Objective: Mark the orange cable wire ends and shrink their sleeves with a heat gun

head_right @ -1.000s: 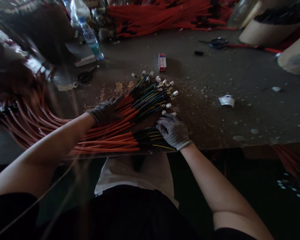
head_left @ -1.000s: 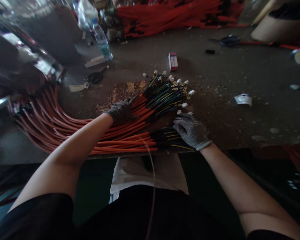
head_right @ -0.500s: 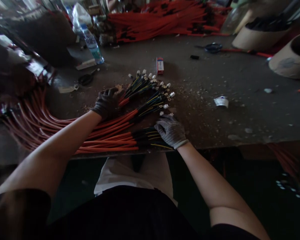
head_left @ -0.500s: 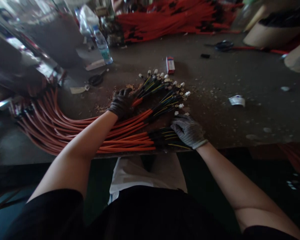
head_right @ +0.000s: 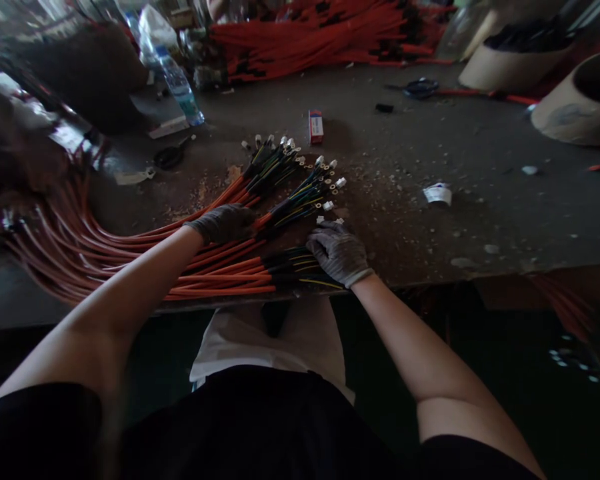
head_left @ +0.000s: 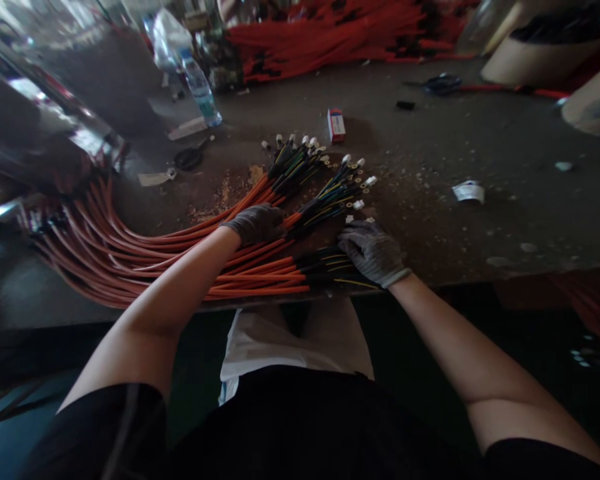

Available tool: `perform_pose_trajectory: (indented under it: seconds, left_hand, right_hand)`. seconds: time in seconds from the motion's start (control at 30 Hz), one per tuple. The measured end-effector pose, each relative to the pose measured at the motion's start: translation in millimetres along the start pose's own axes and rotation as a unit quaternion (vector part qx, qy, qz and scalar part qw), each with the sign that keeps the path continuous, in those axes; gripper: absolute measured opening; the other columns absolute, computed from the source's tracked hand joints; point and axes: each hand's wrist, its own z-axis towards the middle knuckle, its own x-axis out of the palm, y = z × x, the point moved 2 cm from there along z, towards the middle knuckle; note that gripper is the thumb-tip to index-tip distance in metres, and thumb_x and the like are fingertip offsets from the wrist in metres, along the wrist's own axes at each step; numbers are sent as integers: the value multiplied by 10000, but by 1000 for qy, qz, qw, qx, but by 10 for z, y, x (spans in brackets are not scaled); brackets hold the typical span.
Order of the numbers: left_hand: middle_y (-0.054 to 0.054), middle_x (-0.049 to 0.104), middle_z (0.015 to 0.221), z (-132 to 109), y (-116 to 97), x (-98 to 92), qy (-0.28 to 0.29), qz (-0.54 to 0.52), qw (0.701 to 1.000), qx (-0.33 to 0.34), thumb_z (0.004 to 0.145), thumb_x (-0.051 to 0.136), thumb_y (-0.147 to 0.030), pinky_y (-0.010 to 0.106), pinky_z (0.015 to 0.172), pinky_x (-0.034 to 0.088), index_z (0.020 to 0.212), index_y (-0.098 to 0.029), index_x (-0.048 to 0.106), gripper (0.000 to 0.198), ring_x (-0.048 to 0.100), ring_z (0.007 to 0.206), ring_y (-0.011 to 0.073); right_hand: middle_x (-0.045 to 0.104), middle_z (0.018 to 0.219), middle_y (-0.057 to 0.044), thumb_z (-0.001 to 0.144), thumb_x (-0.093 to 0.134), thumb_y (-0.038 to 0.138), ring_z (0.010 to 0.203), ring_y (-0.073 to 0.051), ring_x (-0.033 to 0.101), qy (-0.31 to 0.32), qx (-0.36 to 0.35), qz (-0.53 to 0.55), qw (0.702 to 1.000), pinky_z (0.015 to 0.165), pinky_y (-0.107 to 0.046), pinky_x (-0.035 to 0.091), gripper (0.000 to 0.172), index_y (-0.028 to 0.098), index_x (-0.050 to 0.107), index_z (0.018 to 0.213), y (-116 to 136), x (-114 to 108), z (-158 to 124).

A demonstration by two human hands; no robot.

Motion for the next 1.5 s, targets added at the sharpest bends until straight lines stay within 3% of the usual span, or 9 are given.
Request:
perform_pose_trajectory:
  seconds: [0.4, 0.57, 0.73, 0.83, 0.93, 1.07, 1.13, 1.3, 1.5]
  left_hand:
    - [129, 573, 1328, 7, -2, 19, -98, 86, 991, -40, 1029, 376, -466, 298, 768, 380, 1381, -161, 498, 482, 566, 997, 195]
    - [128, 617, 1261, 52, -10, -89, -102, 88, 988, -73, 1049, 250, -433, 299, 746, 402, 1418, -186, 467, 494, 601, 984, 206]
    - [147, 717, 1051, -242, -157, -54, 25, 64, 996, -50, 918, 558, -525, 347, 772, 482, 1200, -139, 624, 482, 678, 985, 309]
    - [211, 709, 1023, -481, -304, 48, 50, 94, 993, -43, 971, 449, -334, 404, 740, 510, 1183, -91, 632, 371, 694, 974, 367]
    - [216, 693, 1071, -634, -334, 128, 4, 79, 996, -44, 980, 340, -211, 411, 760, 519, 1164, -84, 642, 376, 692, 984, 341]
    - [138, 712, 1061, -788, -195, 158, -197, -32, 973, -116, 981, 433, -306, 335, 850, 510, 1115, -140, 685, 330, 672, 1004, 251]
    - [111, 728, 1038, -837, -189, 214, -237, -84, 960, -125, 975, 455, -314, 302, 856, 503, 1088, -158, 707, 318, 676, 982, 220]
    - [103, 744, 1037, -792, -403, 418, -74, -79, 988, -113, 986, 442, -372, 329, 756, 494, 1094, -188, 723, 353, 704, 955, 266]
    - [94, 723, 1131, -753, -441, 498, -96, -125, 980, -120, 979, 471, -315, 312, 837, 502, 1173, -186, 689, 319, 687, 1027, 238]
  right_hand:
    - [767, 1087, -84, 968, 494, 367, 1154, -278, 641, 3, 10, 5, 1000, 1020, -464, 505, 318, 210, 767, 1014, -4, 17, 7]
    - [766, 1089, -87, 972, 488, 371, 1168, -271, 636, 6, 13, 7, 1000, 1032, -454, 497, 323, 211, 767, 1002, 3, -1, 0]
    - [767, 1086, -64, 980, 465, 387, 1169, -265, 638, 8, 9, 15, 1000, 1054, -451, 477, 340, 230, 765, 1014, 8, -7, 0]
    - [767, 1083, -65, 976, 457, 381, 1166, -267, 637, 7, 8, 20, 1000, 1035, -441, 490, 350, 223, 767, 1015, 0, -3, -3]
    - [765, 1093, -72, 974, 458, 377, 1180, -274, 630, 8, 16, 17, 1000, 1040, -435, 488, 354, 212, 769, 1010, -9, -3, -6]
    - [765, 1096, -66, 971, 472, 374, 1178, -273, 631, 14, 18, 11, 1000, 1071, -438, 463, 340, 215, 769, 1020, 0, -3, -5]
    - [767, 1092, -66, 973, 468, 373, 1177, -270, 632, 17, 15, 12, 1000, 1081, -435, 456, 345, 211, 768, 1025, 5, 0, 2]
    - [770, 1082, -71, 956, 485, 363, 1107, -273, 661, 64, 30, -7, 997, 1010, -437, 496, 325, 221, 778, 964, -36, -91, 38]
    - [755, 1039, -73, 961, 496, 435, 1018, -290, 634, 89, 0, -118, 989, 953, -476, 461, 341, 244, 778, 934, 337, -513, 226]
